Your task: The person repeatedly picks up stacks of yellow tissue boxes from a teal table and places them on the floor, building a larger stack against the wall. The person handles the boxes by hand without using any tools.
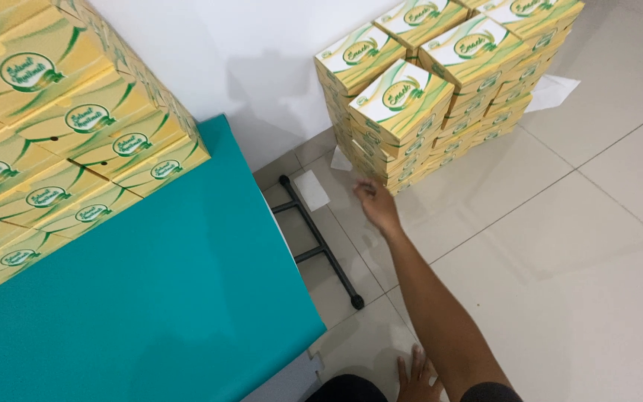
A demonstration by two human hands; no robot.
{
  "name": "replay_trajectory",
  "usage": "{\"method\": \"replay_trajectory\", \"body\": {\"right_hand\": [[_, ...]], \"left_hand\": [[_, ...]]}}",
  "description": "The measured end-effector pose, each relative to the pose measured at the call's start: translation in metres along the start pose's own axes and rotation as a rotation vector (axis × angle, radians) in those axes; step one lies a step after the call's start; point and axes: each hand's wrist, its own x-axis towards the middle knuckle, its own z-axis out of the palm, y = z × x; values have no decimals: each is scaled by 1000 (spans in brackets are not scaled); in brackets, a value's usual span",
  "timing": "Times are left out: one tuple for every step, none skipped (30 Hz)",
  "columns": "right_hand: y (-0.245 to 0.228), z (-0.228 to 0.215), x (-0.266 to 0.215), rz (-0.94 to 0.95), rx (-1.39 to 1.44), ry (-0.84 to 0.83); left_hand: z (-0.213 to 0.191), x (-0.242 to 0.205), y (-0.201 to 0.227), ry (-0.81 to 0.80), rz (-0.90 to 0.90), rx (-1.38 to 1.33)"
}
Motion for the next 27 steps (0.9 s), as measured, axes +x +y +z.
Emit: {"method": "replay_trajectory", "body": {"right_hand": [[-11, -6, 9, -59, -131, 69], [-16, -9, 16, -62, -137, 70], [-20, -12, 23, -65, -173, 34], [-24, -14, 29, -65, -207, -1], [-25, -17, 28, -67, -210, 1], [-27, -18, 27, -43, -242, -54], [-29, -19, 27, -18, -274, -109], [-35, -21, 16, -19, -279, -109], [-40, -22, 6, -112, -293, -120], [-45, -24, -5, -202, -308, -131], [-56, -28, -11, -201, -313, -131], [-65, -31, -18, -336, -293, -31], [-75, -35, -25, -471, -271, 69], [-81, -38, -19, -468, -272, 68], [-86, -41, -14, -514, -252, 127], [-94, -46, -7, -565, -233, 187], [-101, -46, -7, -568, -236, 187], [-108, -48, -7, -488, -211, 138], [-115, -48, -7, -408, -187, 90], [-115, -50, -5, -411, -192, 88], [-114, -51, -4, -437, -183, 43], [-113, -52, -3, -461, -173, -3], [-114, -53, -8, -462, -177, -6], [-117, -54, -14, -466, -178, -31], [-119, -54, -20, -470, -180, -56], [-109, -58, -13, -481, -182, -68], [-99, -61, -7, -511, -131, -21]], "left_hand": [[-31, 7, 11, -152, -1, -107], [7, 29, -6, -148, 4, -109], [44, 51, -23, 494, 27, 339], [81, 73, -41, 1135, 74, 782], [83, 72, -40, 1138, 75, 780], [84, 71, -41, 1118, 15, 857], [85, 71, -42, 1096, -44, 933], [87, 71, -42, 1099, -44, 929], [89, 72, -42, 1101, -58, 923], [92, 73, -41, 1102, -71, 916], [88, 74, -39, 1104, -70, 911], [84, 74, -39, 1137, 12, 835], [81, 73, -38, 1167, 94, 757], [86, 75, -40, 1166, 93, 754], [92, 76, -41, 1142, 55, 769], [95, 80, -41, 1123, 17, 784], [61, 59, -27, 1127, 18, 783], [26, 38, -12, 538, 18, 338], [-9, 17, 2, -52, 45, -107], [-12, 16, 3, -49, 48, -110], [-15, 15, 5, -70, 47, -76], [-17, 14, 5, -92, 44, -44], [-8, 21, 1, -90, 46, -47], [1, 30, -2, -68, 44, -60], [10, 38, -5, -47, 43, -73], [12, 42, -5, -32, 37, -79], [15, 46, -4, -57, 38, -46]]}}
